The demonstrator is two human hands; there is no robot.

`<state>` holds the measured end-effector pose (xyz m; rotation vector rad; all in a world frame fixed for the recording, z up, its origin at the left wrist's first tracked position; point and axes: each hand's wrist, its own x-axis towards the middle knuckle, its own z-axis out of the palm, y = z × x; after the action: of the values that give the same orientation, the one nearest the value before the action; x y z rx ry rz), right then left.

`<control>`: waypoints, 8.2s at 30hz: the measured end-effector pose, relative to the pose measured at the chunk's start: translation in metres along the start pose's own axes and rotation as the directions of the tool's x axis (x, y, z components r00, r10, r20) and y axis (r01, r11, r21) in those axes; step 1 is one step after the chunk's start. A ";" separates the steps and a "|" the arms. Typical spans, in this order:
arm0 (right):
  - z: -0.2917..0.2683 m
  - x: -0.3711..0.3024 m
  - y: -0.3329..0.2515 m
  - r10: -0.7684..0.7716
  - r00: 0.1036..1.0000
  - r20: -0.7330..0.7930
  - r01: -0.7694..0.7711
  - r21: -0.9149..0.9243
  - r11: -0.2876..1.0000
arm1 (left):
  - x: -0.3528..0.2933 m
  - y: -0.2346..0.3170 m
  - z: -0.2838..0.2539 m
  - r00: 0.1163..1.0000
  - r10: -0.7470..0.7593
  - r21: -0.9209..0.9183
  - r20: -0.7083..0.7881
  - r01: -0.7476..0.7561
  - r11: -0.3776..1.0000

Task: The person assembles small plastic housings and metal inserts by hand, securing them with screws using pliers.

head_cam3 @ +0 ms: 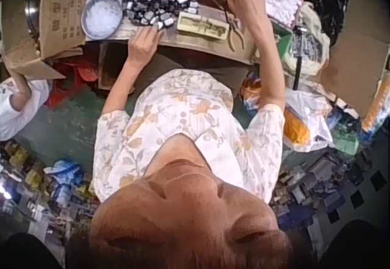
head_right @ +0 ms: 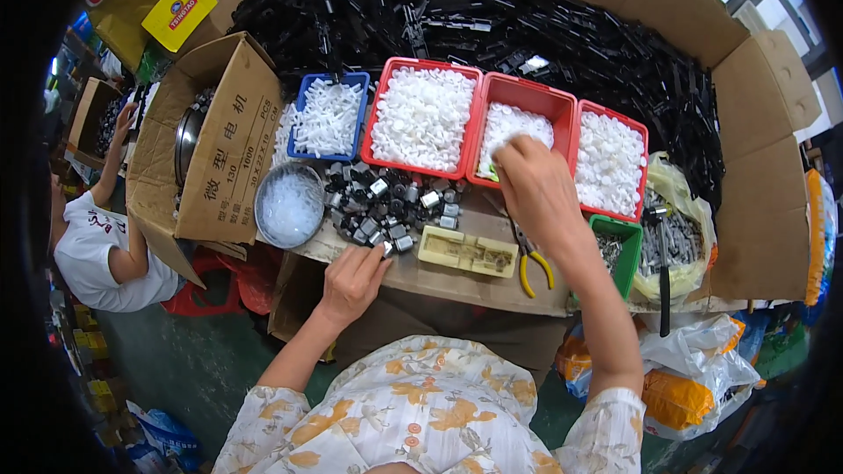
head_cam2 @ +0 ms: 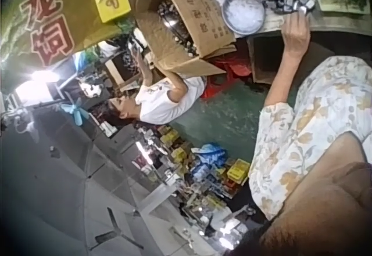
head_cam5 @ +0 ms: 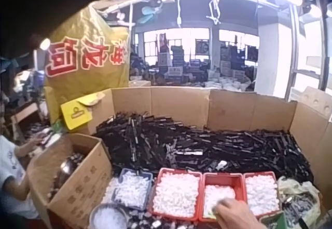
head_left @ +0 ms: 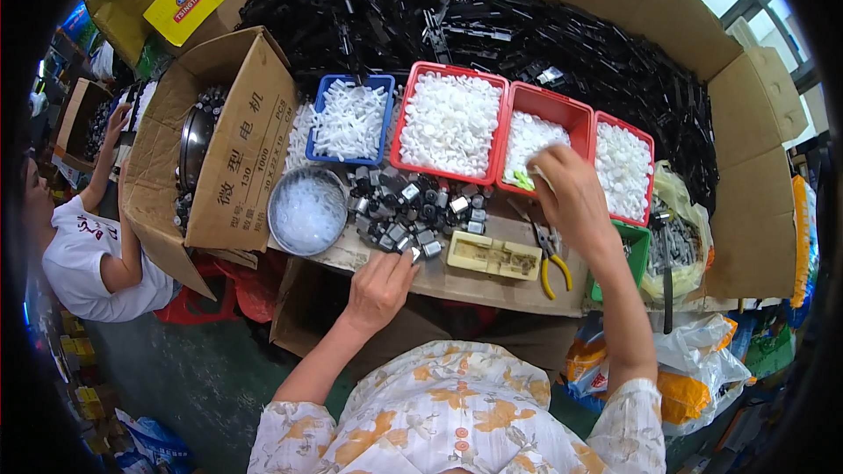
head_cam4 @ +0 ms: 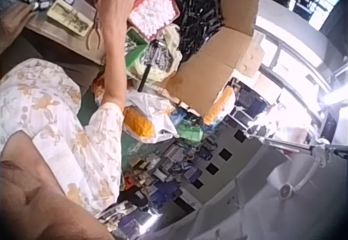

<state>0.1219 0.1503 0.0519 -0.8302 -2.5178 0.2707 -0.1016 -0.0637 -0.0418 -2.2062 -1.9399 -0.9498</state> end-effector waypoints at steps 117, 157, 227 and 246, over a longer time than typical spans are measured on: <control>-0.037 -0.183 0.032 0.644 0.758 -0.108 -0.644 0.033 0.764 | 0.169 -0.055 0.024 0.975 -0.149 -0.002 -0.164 0.151 0.989; -0.007 -0.075 -0.064 0.172 0.934 0.313 -0.329 0.565 0.756 | 0.068 0.049 0.033 0.681 -0.059 -0.548 0.730 0.531 -0.646; 0.070 -0.089 -0.034 0.116 0.993 -0.031 -0.096 0.372 0.923 | 0.048 0.040 0.039 0.986 0.162 -0.233 -0.028 -0.164 0.959; 0.078 -0.090 -0.032 -0.075 0.997 -0.027 0.077 0.114 0.990 | 0.049 0.037 0.036 0.994 0.102 -0.369 -0.039 -0.109 0.923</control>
<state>0.1304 0.0672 -0.0390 -0.6872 -2.4807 0.3748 -0.0519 -0.0127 -0.0345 -2.4485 -1.7263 -1.4141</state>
